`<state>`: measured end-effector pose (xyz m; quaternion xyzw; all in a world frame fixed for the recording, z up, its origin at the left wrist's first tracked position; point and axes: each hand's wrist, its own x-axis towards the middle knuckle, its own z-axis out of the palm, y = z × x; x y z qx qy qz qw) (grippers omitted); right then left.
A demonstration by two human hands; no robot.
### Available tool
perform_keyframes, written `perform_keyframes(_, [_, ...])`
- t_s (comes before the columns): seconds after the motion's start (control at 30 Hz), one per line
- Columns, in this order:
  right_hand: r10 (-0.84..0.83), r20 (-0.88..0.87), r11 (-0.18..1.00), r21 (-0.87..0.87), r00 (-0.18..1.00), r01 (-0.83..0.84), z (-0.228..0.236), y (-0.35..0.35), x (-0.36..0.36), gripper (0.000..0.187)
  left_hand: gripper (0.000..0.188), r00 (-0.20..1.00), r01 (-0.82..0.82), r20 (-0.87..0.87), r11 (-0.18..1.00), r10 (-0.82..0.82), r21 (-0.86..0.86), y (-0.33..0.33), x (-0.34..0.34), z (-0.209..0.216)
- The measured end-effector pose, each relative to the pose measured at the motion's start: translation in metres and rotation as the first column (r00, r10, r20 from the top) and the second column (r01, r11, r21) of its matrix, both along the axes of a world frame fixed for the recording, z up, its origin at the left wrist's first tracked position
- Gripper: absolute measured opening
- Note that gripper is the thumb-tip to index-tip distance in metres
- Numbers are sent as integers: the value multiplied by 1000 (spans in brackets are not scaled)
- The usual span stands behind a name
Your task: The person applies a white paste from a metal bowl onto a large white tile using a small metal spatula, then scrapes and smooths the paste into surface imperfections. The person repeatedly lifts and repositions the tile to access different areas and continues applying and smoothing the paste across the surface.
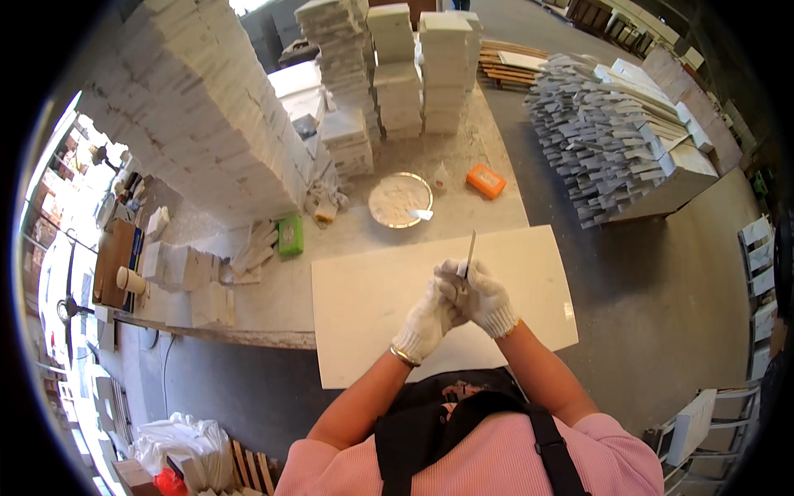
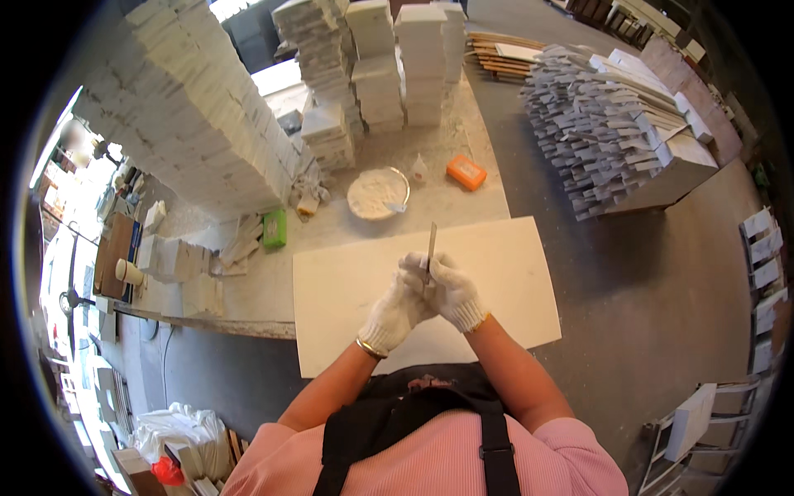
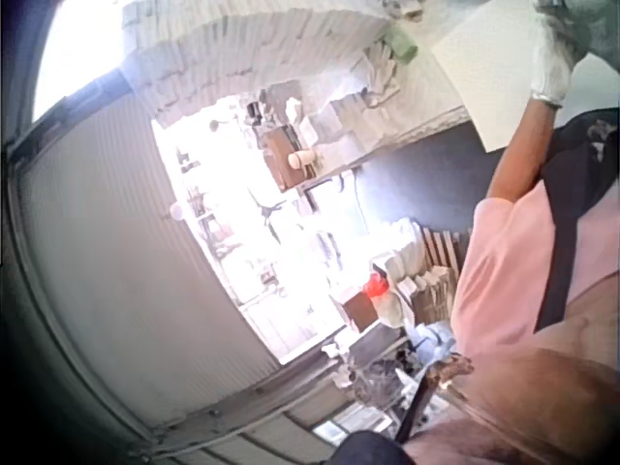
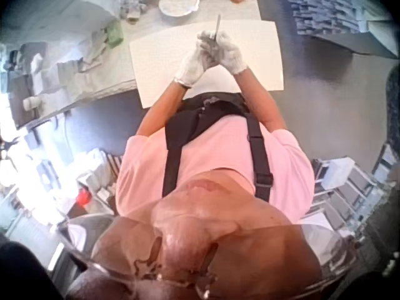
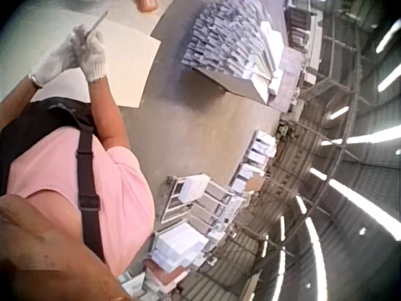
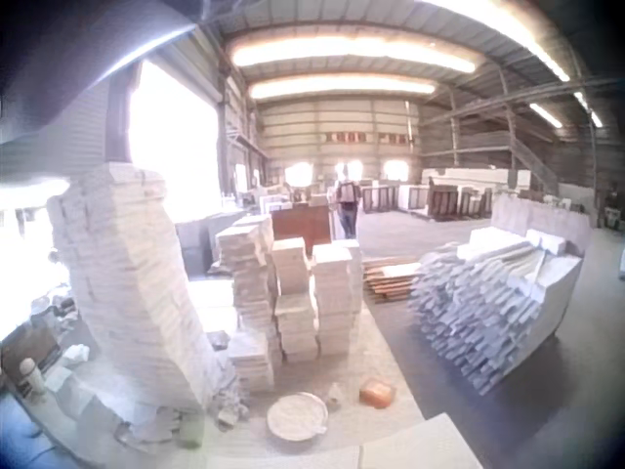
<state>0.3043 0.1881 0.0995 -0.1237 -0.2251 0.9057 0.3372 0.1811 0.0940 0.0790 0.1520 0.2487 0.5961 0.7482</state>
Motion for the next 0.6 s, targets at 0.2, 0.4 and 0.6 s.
perform_keyframes(0.2, [-249, 671, 936, 353, 698, -5, -35, 22, 47, 23, 75, 883, -375, -294, 927, 367, 31, -18, -51, 0])
perform_keyframes(0.4, [-403, 850, 815, 502, 339, -290, -23, 42, 39, 28, 57, -240, -283, -969, 951, 53, 122, -27, -146, -37])
perform_keyframes(0.6, [-434, 865, 690, 500, 253, -523, -27, 52, -9, 34, 60, -805, -143, -591, 982, -44, 120, -25, -171, -60])
